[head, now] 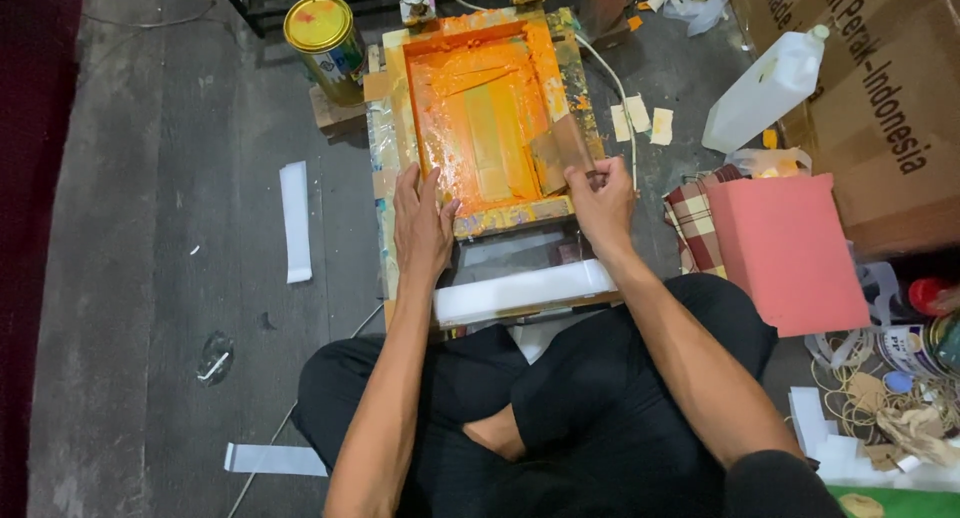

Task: Manually screen printing orange ink onto small white paper labels using a screen frame and squeegee.

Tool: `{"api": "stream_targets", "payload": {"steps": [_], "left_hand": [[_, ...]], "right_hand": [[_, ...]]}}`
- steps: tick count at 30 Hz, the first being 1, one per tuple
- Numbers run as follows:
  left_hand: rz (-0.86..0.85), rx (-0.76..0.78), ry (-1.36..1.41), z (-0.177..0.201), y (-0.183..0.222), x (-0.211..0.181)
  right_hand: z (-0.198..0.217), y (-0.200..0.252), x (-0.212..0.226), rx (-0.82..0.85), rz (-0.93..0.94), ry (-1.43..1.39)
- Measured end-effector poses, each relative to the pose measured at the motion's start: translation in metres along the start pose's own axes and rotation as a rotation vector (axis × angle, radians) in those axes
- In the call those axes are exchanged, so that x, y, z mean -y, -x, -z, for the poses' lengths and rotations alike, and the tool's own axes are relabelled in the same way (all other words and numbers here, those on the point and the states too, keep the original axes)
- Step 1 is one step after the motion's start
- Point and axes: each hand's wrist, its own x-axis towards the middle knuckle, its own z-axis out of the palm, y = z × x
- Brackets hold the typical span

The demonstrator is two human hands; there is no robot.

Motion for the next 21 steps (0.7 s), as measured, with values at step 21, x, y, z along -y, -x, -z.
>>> {"api": "stream_targets", "payload": {"steps": [21], "left_hand": [[0.032,0.030,0.006,0.005,-0.001,-0.005]], "right_hand": [[-0.001,0.006,0.003,0.007,-0.040,0.046]]}}
